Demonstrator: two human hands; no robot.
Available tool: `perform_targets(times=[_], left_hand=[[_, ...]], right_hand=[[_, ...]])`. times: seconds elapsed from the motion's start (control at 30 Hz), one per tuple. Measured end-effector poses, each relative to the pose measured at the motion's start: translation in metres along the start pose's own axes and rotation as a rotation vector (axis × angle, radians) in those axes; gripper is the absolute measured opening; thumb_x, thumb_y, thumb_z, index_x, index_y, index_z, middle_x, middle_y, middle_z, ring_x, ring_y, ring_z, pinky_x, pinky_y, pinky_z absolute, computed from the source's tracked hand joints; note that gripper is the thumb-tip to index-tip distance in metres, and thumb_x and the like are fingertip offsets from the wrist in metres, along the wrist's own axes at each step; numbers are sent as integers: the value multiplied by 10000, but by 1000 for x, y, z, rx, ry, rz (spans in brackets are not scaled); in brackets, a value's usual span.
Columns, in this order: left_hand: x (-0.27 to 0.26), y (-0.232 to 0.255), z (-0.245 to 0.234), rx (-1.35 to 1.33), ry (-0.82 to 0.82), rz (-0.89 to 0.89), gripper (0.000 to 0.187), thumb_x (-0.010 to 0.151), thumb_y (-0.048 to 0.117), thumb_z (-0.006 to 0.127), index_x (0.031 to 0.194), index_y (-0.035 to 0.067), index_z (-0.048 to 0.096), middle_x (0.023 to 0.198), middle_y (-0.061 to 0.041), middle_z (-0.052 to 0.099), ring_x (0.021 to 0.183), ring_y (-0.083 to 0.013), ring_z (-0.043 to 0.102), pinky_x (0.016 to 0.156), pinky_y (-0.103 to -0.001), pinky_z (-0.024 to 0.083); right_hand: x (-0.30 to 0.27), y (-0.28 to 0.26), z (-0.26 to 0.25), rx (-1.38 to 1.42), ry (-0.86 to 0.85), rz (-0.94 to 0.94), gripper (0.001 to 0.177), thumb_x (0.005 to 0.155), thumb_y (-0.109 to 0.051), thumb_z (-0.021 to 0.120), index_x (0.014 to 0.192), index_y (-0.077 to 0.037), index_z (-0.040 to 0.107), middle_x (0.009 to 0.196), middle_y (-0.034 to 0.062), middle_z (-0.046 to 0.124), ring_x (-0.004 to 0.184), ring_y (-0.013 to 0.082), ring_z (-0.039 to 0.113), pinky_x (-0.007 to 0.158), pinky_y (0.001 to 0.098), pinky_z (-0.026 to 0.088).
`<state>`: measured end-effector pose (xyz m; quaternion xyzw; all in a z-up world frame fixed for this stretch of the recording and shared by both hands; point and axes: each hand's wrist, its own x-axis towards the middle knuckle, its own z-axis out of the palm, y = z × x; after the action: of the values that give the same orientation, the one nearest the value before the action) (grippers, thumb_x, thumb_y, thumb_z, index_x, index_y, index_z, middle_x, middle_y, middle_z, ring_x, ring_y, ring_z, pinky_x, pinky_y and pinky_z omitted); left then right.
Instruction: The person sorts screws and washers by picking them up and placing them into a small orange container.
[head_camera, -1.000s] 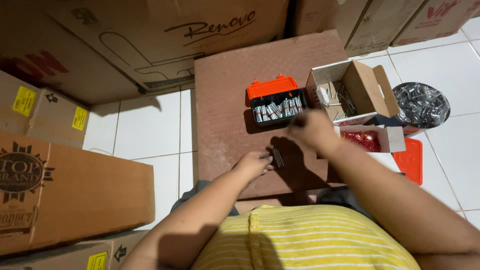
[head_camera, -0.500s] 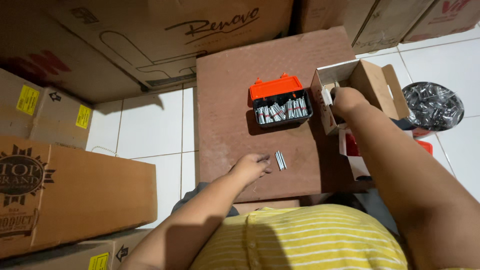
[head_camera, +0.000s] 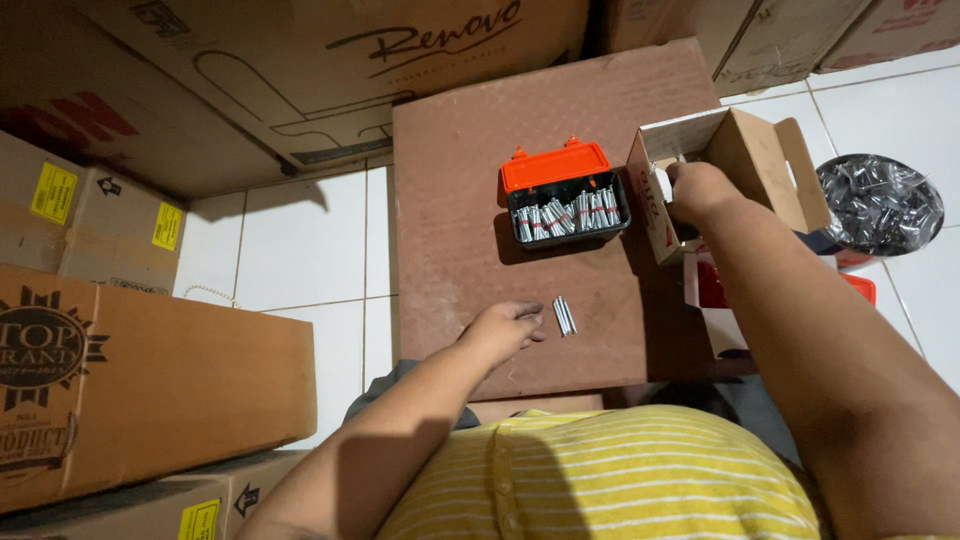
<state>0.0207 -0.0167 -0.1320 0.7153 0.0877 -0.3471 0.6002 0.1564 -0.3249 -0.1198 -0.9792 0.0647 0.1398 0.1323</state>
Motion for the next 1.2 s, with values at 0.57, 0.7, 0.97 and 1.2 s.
perform_targets(times=[0.57, 0.7, 0.97, 1.2], left_hand=[[5, -3, -1, 2, -6, -2, 496, 833, 196, 564, 1267, -5, 434, 1129, -227, 557, 924, -230, 616, 787, -314, 485], [3, -4, -1, 7, -18, -3, 494, 835, 193, 554, 1274, 2, 431, 1117, -210, 568, 931, -231, 611, 793, -324, 482], [-14, 17, 3, 45, 1, -58, 469, 828, 206, 521, 1267, 53, 463, 1064, -158, 597, 918, -182, 617, 755, -256, 458], [1, 3, 4, 88, 25, -50, 458, 811, 229, 506, 1236, 59, 505, 1024, -71, 628, 849, -137, 645, 622, -168, 438]], right_hand=[[-39, -27, -35, -167, -17, -72, 342, 707, -105, 504, 985, 13, 666, 890, 220, 662, 906, 355, 624, 754, 423, 514], [-46, -34, -37, -156, 27, -1, 290, 706, -118, 564, 934, 18, 682, 860, 209, 672, 895, 356, 631, 764, 421, 507], [-66, -41, -80, 218, 140, 192, 261, 780, -208, 568, 932, -21, 669, 879, 151, 643, 843, 296, 583, 711, 399, 462], [-155, -105, -133, 348, 3, 177, 342, 800, -227, 581, 1128, -129, 603, 995, 107, 634, 803, 233, 595, 731, 376, 440]])
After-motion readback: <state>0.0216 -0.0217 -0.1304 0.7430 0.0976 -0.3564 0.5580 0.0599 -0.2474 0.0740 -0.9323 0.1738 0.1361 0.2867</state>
